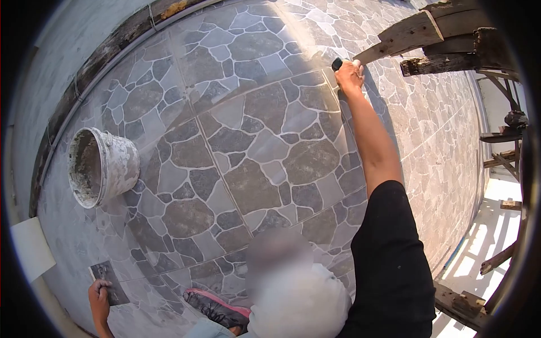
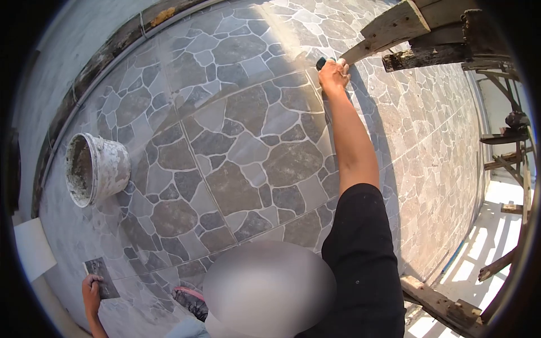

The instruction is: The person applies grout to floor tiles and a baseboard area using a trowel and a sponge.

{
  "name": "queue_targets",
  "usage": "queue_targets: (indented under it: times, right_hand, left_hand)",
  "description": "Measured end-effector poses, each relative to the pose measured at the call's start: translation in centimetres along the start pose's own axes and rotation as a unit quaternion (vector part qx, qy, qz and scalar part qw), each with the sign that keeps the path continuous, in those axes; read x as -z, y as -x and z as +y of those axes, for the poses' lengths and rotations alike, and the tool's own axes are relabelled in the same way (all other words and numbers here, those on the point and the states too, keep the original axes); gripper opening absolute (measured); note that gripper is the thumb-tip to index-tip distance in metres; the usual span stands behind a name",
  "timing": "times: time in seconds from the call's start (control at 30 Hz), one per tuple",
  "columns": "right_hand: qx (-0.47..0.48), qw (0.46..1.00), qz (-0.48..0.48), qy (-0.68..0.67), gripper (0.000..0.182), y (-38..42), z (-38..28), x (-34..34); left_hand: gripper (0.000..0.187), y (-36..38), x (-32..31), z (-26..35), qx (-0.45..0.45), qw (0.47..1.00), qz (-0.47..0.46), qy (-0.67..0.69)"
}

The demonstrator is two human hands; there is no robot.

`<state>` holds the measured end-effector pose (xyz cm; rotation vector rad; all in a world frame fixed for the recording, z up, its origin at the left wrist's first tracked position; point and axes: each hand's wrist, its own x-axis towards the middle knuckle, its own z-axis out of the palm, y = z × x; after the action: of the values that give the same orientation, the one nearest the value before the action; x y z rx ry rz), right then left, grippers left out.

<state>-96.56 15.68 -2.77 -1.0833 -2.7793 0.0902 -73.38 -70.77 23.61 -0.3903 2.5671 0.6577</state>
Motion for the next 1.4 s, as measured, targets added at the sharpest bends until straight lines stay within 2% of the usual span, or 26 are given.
queue_targets:
  times: [0.03,0.1,0.13,0.2,0.23,0.27,0.33,0.37,0.4,0.47,0.53,0.57,0.6,0.67,0.73,0.83,0.87,0.97,1.0,1.07,1.1,1.13,1.2,1.3,1.37,1.4]
  right_hand:
    - [0.006,1.000,-0.001,0.000,0.029,-0.3,0.4,-0.9]
    - [0.153,0.988,0.000,0.037,0.032,-1.2,1.2,-3.0]
    - [0.156,0.987,0.001,0.038,0.032,-1.5,1.4,-2.4]
    - [0.199,0.978,-0.019,-0.066,0.032,0.6,2.6,-1.2]
    - [0.117,0.993,0.013,-0.010,0.030,-0.2,2.4,-0.7]
    - [0.044,0.998,-0.032,-0.009,0.027,-1.4,2.1,-0.3]
    - [0.061,0.995,0.060,0.055,0.027,-0.3,0.5,-2.4]
    - [0.125,0.990,0.056,0.016,0.028,-0.8,0.5,-4.6]
    - [0.146,0.988,-0.040,-0.018,0.027,1.2,-1.7,-1.4]
    - [0.188,0.976,-0.080,-0.081,0.026,2.4,-0.2,0.2]
    - [0.095,0.994,-0.059,0.015,0.026,-1.1,1.3,0.0]
    - [0.015,0.998,-0.053,-0.007,0.027,-1.8,1.3,-0.1]
    - [0.018,0.998,-0.055,-0.009,0.027,-1.4,1.1,-0.9]
    - [0.177,0.982,-0.060,0.032,0.027,-0.8,-0.1,-0.7]
    - [0.151,0.987,-0.055,0.026,0.027,-1.4,1.6,-0.4]
    - [0.046,0.998,-0.034,0.019,0.027,-3.1,2.2,-1.7]
    - [0.090,0.989,-0.077,0.083,0.032,-2.5,0.8,-1.5]
    - [0.234,0.971,-0.038,-0.013,0.044,-0.6,1.1,-1.0]
    - [0.149,0.985,-0.070,-0.050,0.039,-1.5,1.6,-0.6]
    - [0.053,0.994,-0.097,0.018,0.033,-3.0,0.5,-0.3]
    - [0.113,0.988,-0.050,0.089,0.028,-2.3,-0.4,-1.3]
    - [0.187,0.978,-0.066,0.059,0.028,-1.4,-0.9,-1.3]
    - [0.213,0.976,-0.045,-0.033,0.027,-0.7,0.3,-1.3]
    - [0.041,0.996,-0.073,-0.004,0.028,-1.8,-0.4,0.2]
    - [0.050,0.998,-0.020,0.024,0.027,0.2,-3.2,-1.9]
    - [0.150,0.985,0.061,-0.060,0.025,2.5,-4.6,-2.1]
  left_hand:
    - [0.020,0.1,-0.1,0.3,0.005,1.000,-0.006,-0.022]
    - [0.020,0.3,-1.0,-0.4,0.002,1.000,-0.025,-0.019]
    - [0.020,0.3,-1.3,-0.7,-0.002,0.999,-0.045,-0.026]
    - [0.022,0.4,-1.7,-0.4,-0.013,0.997,-0.068,-0.038]
    - [0.023,-0.1,-1.9,0.3,-0.038,0.995,-0.078,-0.042]
    - [0.023,-0.4,-2.0,1.0,-0.039,0.996,-0.071,-0.040]
    - [0.024,-0.9,-2.0,2.3,-0.014,0.998,-0.059,-0.036]
    - [0.024,-1.2,-2.3,2.5,-0.019,0.998,-0.057,-0.033]
    - [0.023,-1.6,-2.6,2.5,-0.030,0.997,-0.067,-0.026]
    - [0.023,-2.0,-2.2,3.8,-0.044,0.995,-0.082,-0.029]
    - [0.024,-2.0,-2.3,5.0,-0.072,0.990,-0.085,-0.082]
    - [0.024,-2.1,-2.3,5.2,-0.071,0.991,-0.080,-0.080]
    - [0.024,-2.1,-2.1,5.4,-0.049,0.995,-0.068,-0.054]
    - [0.024,-2.3,-2.5,5.3,-0.031,0.998,-0.052,-0.022]
    - [0.024,-2.0,-2.5,4.4,-0.088,0.993,-0.067,-0.050]
    - [0.024,-1.5,-2.5,4.1,-0.071,0.993,-0.069,-0.064]
    - [0.024,-1.2,-2.4,3.8,-0.069,0.993,-0.070,-0.063]
    - [0.023,-1.3,-2.4,3.3,-0.040,0.997,-0.066,-0.018]
    - [0.023,-1.2,-2.1,3.2,-0.053,0.995,-0.076,-0.048]
    - [0.023,-1.0,-2.2,3.3,-0.064,0.993,-0.073,-0.074]
    - [0.024,-0.9,-2.0,3.4,-0.056,0.994,-0.066,-0.059]
    - [0.024,-1.1,-2.3,3.7,-0.053,0.996,-0.057,-0.040]
    - [0.024,-1.2,-2.9,3.6,-0.055,0.995,-0.071,-0.033]
    - [0.026,-1.4,-2.9,4.2,-0.052,0.995,-0.082,-0.035]
    - [0.027,-1.2,-2.9,4.3,-0.042,0.995,-0.082,-0.042]
    - [0.033,-1.6,-3.2,4.3,-0.048,0.995,-0.080,-0.036]
